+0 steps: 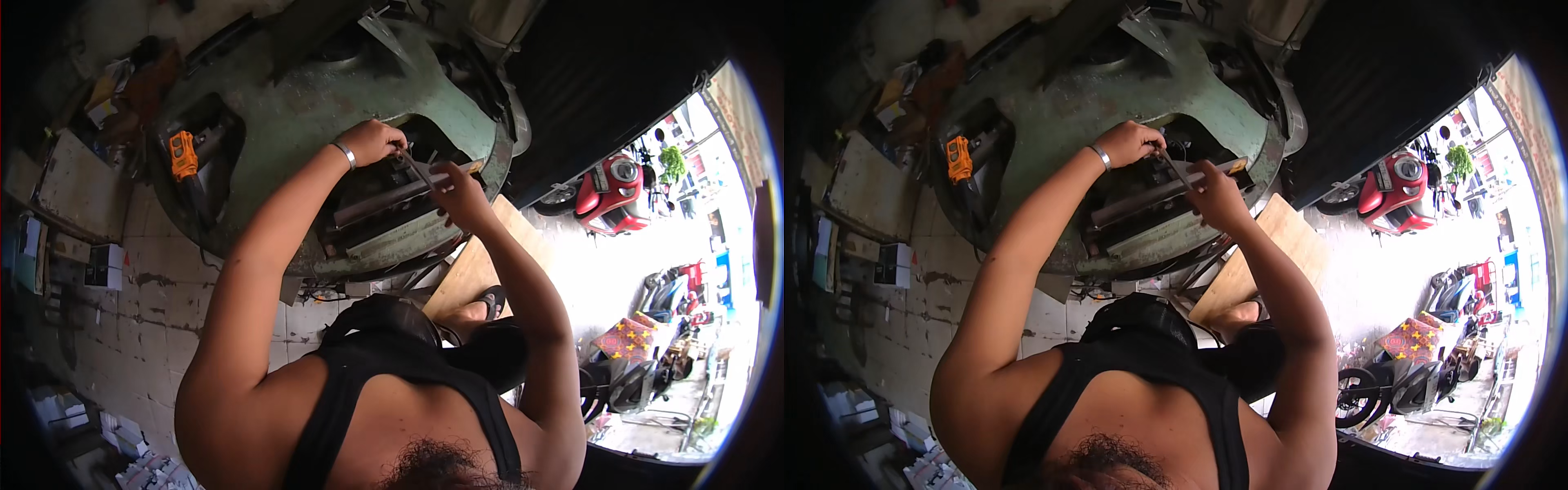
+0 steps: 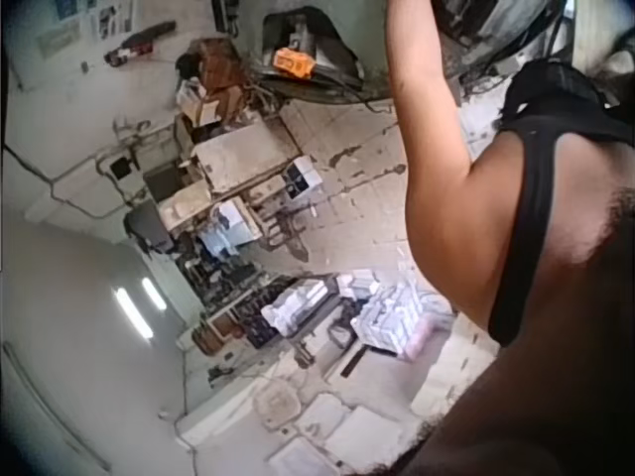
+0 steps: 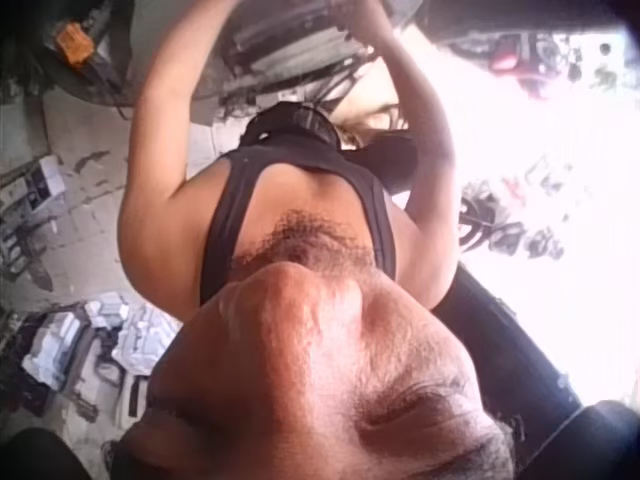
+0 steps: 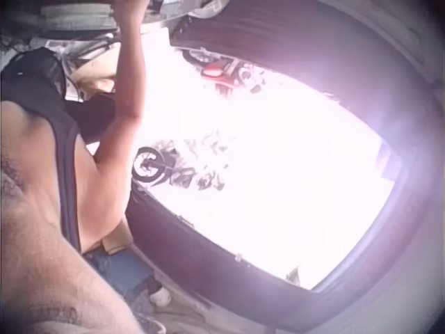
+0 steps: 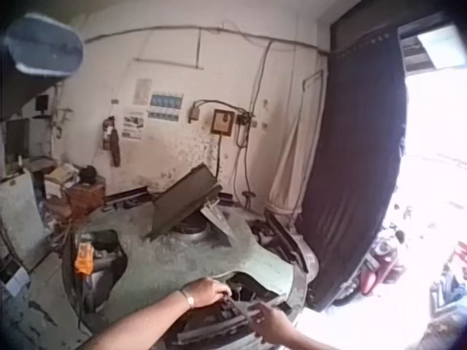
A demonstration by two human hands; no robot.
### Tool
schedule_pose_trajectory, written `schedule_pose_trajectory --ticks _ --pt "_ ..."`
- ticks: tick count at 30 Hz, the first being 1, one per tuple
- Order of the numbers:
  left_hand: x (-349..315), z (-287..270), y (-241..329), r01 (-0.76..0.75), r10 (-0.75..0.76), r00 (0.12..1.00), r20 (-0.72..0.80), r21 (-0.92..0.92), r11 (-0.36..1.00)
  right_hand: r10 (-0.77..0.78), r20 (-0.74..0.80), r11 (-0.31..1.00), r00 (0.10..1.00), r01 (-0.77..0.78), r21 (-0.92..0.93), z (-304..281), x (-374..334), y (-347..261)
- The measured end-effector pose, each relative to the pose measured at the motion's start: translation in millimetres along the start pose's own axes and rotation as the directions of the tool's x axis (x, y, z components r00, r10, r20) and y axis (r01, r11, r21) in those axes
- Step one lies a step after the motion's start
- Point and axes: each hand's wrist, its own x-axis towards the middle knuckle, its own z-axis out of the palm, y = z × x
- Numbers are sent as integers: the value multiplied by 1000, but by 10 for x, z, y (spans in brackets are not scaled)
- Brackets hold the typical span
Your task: The person works on a machine by loosening and tightening components using a metal tool and rotating the machine with a handheld remote control.
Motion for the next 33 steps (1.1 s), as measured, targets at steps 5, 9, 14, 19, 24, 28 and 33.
schedule_pose_trajectory --ticks 5,9,14,19,24,28,33 --pt "-15 54 -21 29 -26 995 95 -24 999 -76 -45 997 996 76 7 -51 -373 176" --pt "36 -59 78 8 -5 999 33 -83 996 -60 -62 998 996 58 -30 -133 -545 -6" --pt "94 -30 117 6 3 993 115 -74 997 15 -16 998 1000 -16 -61 -125 -542 150" --pt "121 15 106 -15 21 995 100 -60 998 20 -5 998 1000 -21 -64 -113 -538 291" --pt "108 15 104 20 -13 991 131 -54 998 -15 1 999 1000 15 -33 -13 -680 164" --pt "118 37 49 16 -8 990 142 -53 998 13 34 1000 999 -13 -2 -46 -692 196" --pt "90 -24 123 -9 18 989 146 -59 998 41 40 997 998 -38 -59 -122 -676 349"
